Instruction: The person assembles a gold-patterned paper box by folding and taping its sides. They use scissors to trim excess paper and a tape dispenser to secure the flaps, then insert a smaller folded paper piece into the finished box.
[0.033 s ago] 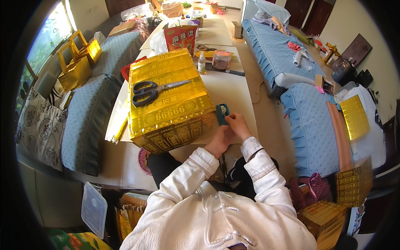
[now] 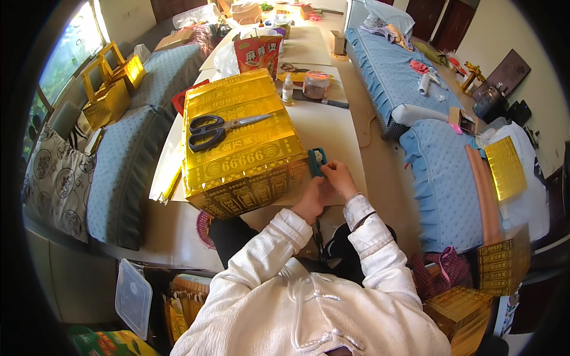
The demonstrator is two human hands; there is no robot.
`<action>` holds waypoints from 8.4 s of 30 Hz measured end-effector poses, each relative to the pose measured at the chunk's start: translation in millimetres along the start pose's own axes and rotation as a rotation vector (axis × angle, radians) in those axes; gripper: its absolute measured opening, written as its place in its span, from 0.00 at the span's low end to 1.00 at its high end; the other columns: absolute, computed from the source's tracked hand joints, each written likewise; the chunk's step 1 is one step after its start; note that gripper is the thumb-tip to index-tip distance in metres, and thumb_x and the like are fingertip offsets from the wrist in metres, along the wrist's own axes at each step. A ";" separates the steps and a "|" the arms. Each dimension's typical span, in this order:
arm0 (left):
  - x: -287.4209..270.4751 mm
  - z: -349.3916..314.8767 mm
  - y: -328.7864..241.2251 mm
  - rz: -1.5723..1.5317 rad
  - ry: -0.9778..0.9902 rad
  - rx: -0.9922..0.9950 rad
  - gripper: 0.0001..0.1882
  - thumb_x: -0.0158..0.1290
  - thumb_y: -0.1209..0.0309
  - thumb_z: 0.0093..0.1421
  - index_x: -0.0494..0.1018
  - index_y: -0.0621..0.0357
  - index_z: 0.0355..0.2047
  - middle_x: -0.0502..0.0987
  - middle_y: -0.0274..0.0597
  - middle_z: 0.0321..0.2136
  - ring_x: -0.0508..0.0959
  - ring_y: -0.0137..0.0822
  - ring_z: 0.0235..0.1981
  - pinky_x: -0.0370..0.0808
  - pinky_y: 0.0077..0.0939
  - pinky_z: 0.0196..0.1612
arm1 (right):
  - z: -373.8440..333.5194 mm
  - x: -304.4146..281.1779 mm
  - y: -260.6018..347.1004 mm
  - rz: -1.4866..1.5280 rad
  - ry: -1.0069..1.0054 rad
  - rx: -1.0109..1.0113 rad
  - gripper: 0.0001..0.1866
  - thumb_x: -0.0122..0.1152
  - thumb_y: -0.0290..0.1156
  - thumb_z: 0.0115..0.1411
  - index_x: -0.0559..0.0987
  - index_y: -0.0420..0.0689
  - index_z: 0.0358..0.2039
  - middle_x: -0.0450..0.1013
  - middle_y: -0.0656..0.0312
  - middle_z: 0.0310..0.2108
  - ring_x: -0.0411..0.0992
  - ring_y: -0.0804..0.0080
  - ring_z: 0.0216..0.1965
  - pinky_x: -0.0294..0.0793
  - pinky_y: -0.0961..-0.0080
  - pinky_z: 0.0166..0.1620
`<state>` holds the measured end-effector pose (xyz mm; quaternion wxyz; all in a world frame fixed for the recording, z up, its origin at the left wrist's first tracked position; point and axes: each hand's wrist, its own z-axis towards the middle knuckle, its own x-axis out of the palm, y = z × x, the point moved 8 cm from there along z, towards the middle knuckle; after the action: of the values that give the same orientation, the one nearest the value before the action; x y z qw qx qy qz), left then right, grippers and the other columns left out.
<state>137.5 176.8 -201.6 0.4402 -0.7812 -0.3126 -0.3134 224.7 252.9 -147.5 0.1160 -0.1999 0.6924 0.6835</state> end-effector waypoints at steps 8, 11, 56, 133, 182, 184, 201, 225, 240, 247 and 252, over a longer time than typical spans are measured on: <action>-10.8 3.2 -1.8 -0.068 -0.220 -0.024 0.19 0.46 0.59 0.72 0.76 0.63 0.49 0.82 0.49 0.47 0.81 0.47 0.51 0.77 0.46 0.60 | -59.2 -24.2 18.4 0.338 0.037 0.038 0.10 0.65 0.31 0.66 0.83 0.36 0.38 0.81 0.62 0.32 0.78 0.77 0.33 0.76 0.75 0.36; -20.8 10.3 0.7 -0.076 -0.205 -0.070 0.20 0.48 0.57 0.72 0.76 0.62 0.49 0.83 0.49 0.48 0.81 0.47 0.52 0.77 0.42 0.57 | -106.6 -39.6 10.9 0.263 0.046 0.099 0.09 0.65 0.30 0.68 0.82 0.36 0.37 0.78 0.66 0.31 0.74 0.80 0.33 0.73 0.79 0.38; 135.2 -215.8 -140.1 0.127 0.023 1.098 0.05 0.57 0.79 0.69 0.75 0.56 0.44 0.77 0.33 0.40 0.74 0.24 0.41 0.72 0.19 0.46 | -200.3 -99.0 87.3 0.450 0.285 -0.166 0.03 0.63 0.24 0.69 0.78 0.40 0.38 0.74 0.67 0.41 0.73 0.79 0.39 0.74 0.81 0.48; -20.7 -326.0 -262.1 0.788 -0.746 1.417 0.09 0.60 0.81 0.59 0.70 0.61 0.28 0.73 0.40 0.36 0.73 0.35 0.40 0.69 0.28 0.50 | -59.8 -0.9 282.8 -0.444 0.506 -0.399 0.11 0.68 0.34 0.58 0.78 0.39 0.32 0.79 0.54 0.28 0.80 0.59 0.32 0.77 0.64 0.38; -26.4 -333.3 -262.8 0.870 -0.818 1.409 0.11 0.54 0.78 0.63 0.73 0.62 0.46 0.73 0.44 0.45 0.72 0.41 0.50 0.65 0.35 0.61 | -72.3 -25.2 291.2 -0.585 0.281 -0.632 0.09 0.67 0.34 0.61 0.77 0.44 0.32 0.80 0.60 0.29 0.79 0.57 0.31 0.77 0.61 0.35; 24.0 -349.8 -253.4 1.271 -0.958 1.573 0.17 0.53 0.77 0.64 0.76 0.61 0.53 0.76 0.48 0.52 0.74 0.46 0.58 0.62 0.40 0.67 | -107.4 -20.6 311.5 -0.640 0.076 -0.897 0.08 0.64 0.34 0.65 0.78 0.44 0.39 0.80 0.58 0.37 0.79 0.59 0.39 0.78 0.59 0.41; 16.2 -348.4 -220.7 1.707 -0.912 1.529 0.19 0.53 0.76 0.66 0.77 0.59 0.57 0.77 0.50 0.60 0.72 0.54 0.67 0.61 0.52 0.72 | -172.3 24.8 272.2 -0.846 0.101 -1.068 0.40 0.68 0.45 0.63 0.67 0.42 0.71 0.65 0.54 0.72 0.60 0.58 0.74 0.56 0.57 0.76; -58.1 -280.6 -291.1 0.837 -0.533 1.233 0.38 0.35 0.49 0.80 0.45 0.65 0.78 0.50 0.54 0.77 0.49 0.44 0.78 0.45 0.34 0.77 | -192.0 7.9 239.8 -0.058 0.009 -0.736 0.28 0.63 0.26 0.67 0.70 0.40 0.67 0.79 0.48 0.57 0.83 0.56 0.51 0.84 0.66 0.49; 58.9 -305.1 -223.2 1.691 -0.472 1.452 0.31 0.63 0.67 0.63 0.72 0.56 0.67 0.69 0.49 0.69 0.64 0.52 0.73 0.57 0.47 0.74 | -93.3 -6.3 272.8 -0.297 -0.207 -1.019 0.25 0.57 0.17 0.62 0.79 0.47 0.60 0.76 0.56 0.56 0.73 0.54 0.59 0.73 0.60 0.61; 56.5 -297.2 -209.4 1.841 -0.601 1.523 0.25 0.63 0.70 0.60 0.78 0.53 0.60 0.78 0.43 0.59 0.73 0.47 0.66 0.64 0.46 0.69 | -85.3 20.8 263.1 -0.525 -0.113 -1.142 0.28 0.58 0.16 0.61 0.78 0.49 0.62 0.73 0.57 0.61 0.69 0.54 0.63 0.71 0.58 0.66; 46.8 -309.2 -215.9 1.824 -0.588 1.557 0.22 0.59 0.72 0.61 0.79 0.54 0.57 0.78 0.45 0.59 0.73 0.50 0.66 0.64 0.49 0.70 | -99.2 27.2 260.3 -0.535 -0.115 -1.154 0.31 0.56 0.16 0.59 0.76 0.48 0.64 0.72 0.57 0.62 0.68 0.56 0.65 0.69 0.59 0.67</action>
<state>-65.4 3.5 69.0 0.7586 -0.2843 0.1561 0.5651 98.2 147.5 78.8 0.1933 -0.3594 0.1315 0.9034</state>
